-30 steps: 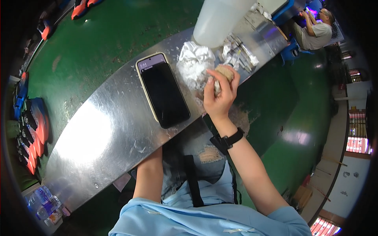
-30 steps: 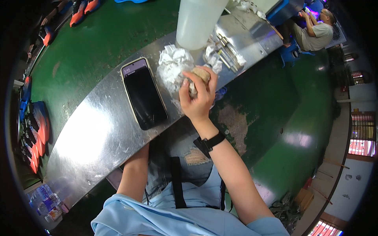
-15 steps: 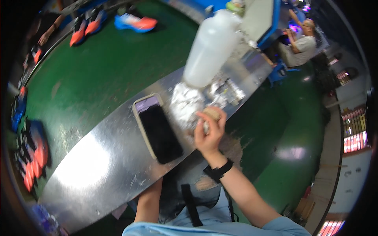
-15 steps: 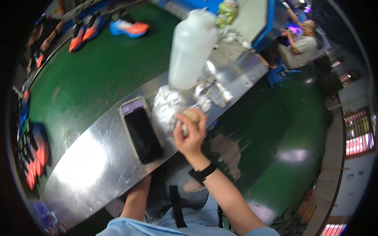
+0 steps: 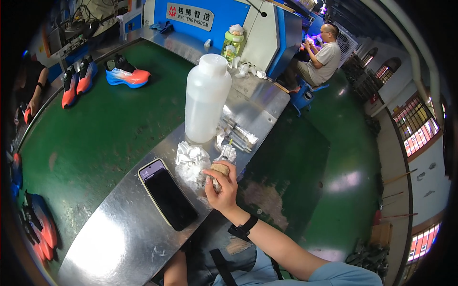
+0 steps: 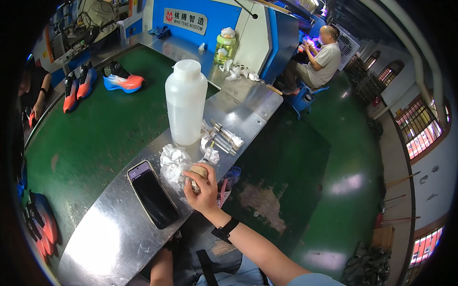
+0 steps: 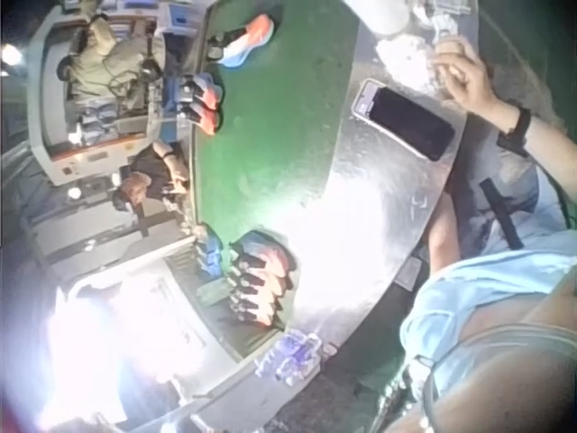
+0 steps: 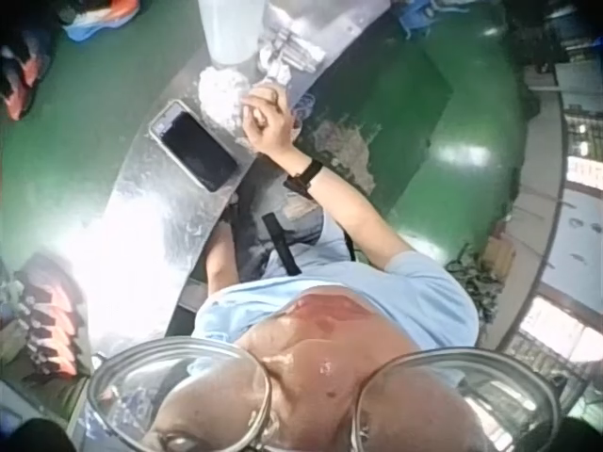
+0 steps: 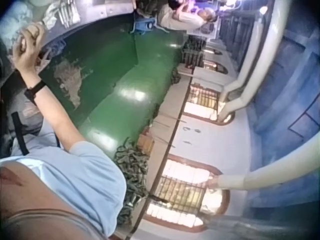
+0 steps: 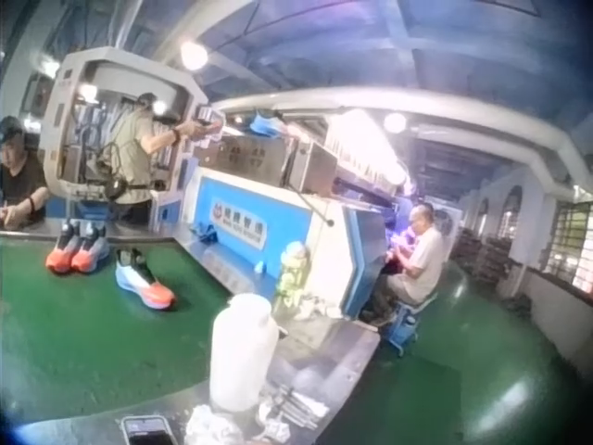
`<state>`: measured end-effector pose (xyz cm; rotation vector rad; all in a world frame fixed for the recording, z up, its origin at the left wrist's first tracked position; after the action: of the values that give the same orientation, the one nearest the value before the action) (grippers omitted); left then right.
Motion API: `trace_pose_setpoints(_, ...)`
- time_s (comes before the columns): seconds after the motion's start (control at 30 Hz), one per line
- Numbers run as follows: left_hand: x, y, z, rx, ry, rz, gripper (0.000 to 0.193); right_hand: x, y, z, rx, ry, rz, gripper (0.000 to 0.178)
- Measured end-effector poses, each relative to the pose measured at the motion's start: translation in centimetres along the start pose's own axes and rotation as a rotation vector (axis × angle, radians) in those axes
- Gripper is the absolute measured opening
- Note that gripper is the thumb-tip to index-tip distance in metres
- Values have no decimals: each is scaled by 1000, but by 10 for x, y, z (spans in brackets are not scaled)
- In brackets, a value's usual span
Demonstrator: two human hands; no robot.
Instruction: Applying adhesive to shoe components using a syringe.
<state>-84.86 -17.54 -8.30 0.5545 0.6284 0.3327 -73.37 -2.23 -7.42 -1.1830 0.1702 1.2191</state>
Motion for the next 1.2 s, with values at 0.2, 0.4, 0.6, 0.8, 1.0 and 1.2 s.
trace_pose_setpoints(0.2, 5, 3, 11, -17, -19, -23, 40, 0, -2, 1, 15, 9, -2, 21)
trace_pose_setpoints(0.4, 15, -8, 17, -33, -48, -28, 40, 1, -2, 1, 19, 34, 6, 20)
trace_pose_setpoints(0.6, 32, -12, 6, -19, -90, -16, 40, -1, -2, 2, 10, 18, -2, 21)
trace_pose_setpoints(0.8, 51, -13, -10, 0, -142, -12, 41, 1, 2, 3, -41, 28, -30, 20)
trace_pose_setpoints(1.0, 74, -16, -20, 6, -189, 6, 41, 1, 5, 4, -97, 83, 14, 22)
trace_pose_setpoints(1.2, 102, -9, -31, 32, -230, 5, 42, 8, 10, 2, -184, 151, -37, 24)
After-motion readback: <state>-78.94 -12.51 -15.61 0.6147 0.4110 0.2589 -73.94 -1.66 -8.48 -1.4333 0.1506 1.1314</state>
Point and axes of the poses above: each hand's wrist, its own x-axis away from the middle knuckle, its own z-axis out of the back of the hand, y = z × x, the point moved 6 cm from there along -x, towards the middle knuckle, and after that the axes turned 8 degrees about -y, right-handed, at the moved point
